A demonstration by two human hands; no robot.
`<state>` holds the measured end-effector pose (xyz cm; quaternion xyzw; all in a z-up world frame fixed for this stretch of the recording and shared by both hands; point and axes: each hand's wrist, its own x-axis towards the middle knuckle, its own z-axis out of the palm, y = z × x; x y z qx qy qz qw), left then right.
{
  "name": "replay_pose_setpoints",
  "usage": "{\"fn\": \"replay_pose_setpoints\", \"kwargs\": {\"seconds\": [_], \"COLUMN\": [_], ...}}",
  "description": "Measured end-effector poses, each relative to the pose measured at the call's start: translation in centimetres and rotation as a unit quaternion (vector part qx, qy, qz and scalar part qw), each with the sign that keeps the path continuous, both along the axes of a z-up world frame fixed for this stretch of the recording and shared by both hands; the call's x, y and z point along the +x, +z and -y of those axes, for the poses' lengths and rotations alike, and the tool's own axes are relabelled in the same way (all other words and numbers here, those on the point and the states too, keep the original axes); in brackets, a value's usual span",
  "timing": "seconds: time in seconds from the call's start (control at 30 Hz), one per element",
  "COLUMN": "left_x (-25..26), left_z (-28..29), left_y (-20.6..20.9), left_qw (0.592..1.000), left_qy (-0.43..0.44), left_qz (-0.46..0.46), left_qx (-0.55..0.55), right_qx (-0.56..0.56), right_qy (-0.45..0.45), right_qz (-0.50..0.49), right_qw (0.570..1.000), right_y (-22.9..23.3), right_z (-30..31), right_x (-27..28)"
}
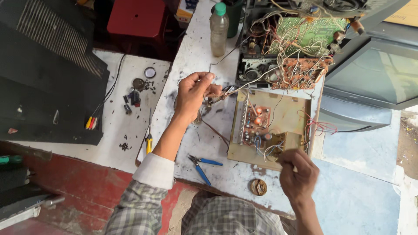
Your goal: The person disassembles a VCR, removes the internal circuit board, and retrieves a separate metal box containing a transformer. They then use a soldering iron and pliers to strip wires and solder connections on the circuit board.
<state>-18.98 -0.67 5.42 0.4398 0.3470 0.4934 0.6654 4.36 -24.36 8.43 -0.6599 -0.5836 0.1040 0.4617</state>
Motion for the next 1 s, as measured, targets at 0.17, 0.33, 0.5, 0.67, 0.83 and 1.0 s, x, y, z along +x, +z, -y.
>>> {"fn": "replay_pose_setpoints", "kwargs": {"seconds": [0.17,0.33,0.5,0.67,0.83,1.0], "left_x": [-0.1,0.5,1.1,0.6,0.6,0.8], "left_z": [0.9,2.0,2.8,3.8,2.6,2.7], "left_y": [0.8,1.5,1.6,3.6,3.3,1.4], "left_qw": [0.996,0.989,0.998,0.919,0.978,0.996], "left_qy": [-0.028,-0.047,-0.047,0.056,0.014,-0.031], "left_qz": [0.068,0.09,0.03,-0.329,-0.18,-0.077], "left_qx": [-0.054,-0.103,-0.029,0.212,0.105,-0.005], "right_qx": [-0.041,-0.12,-0.196,-0.182,-0.173,-0.188], "right_qy": [0.056,0.096,0.107,-0.011,0.1,0.085], "right_qz": [-0.094,-0.271,-0.456,-0.435,-0.404,-0.569], "right_qw": [0.993,0.95,0.861,0.882,0.893,0.796], "right_y": [0.5,-0.4,-2.0,-3.6,-4.8,-4.4], "right_z": [-4.6,-10.1,-13.6,-15.7,-16.3,-16.4], "right_x": [-3.5,-6.0,-6.8,-7.0,-6.9,-5.2]}}
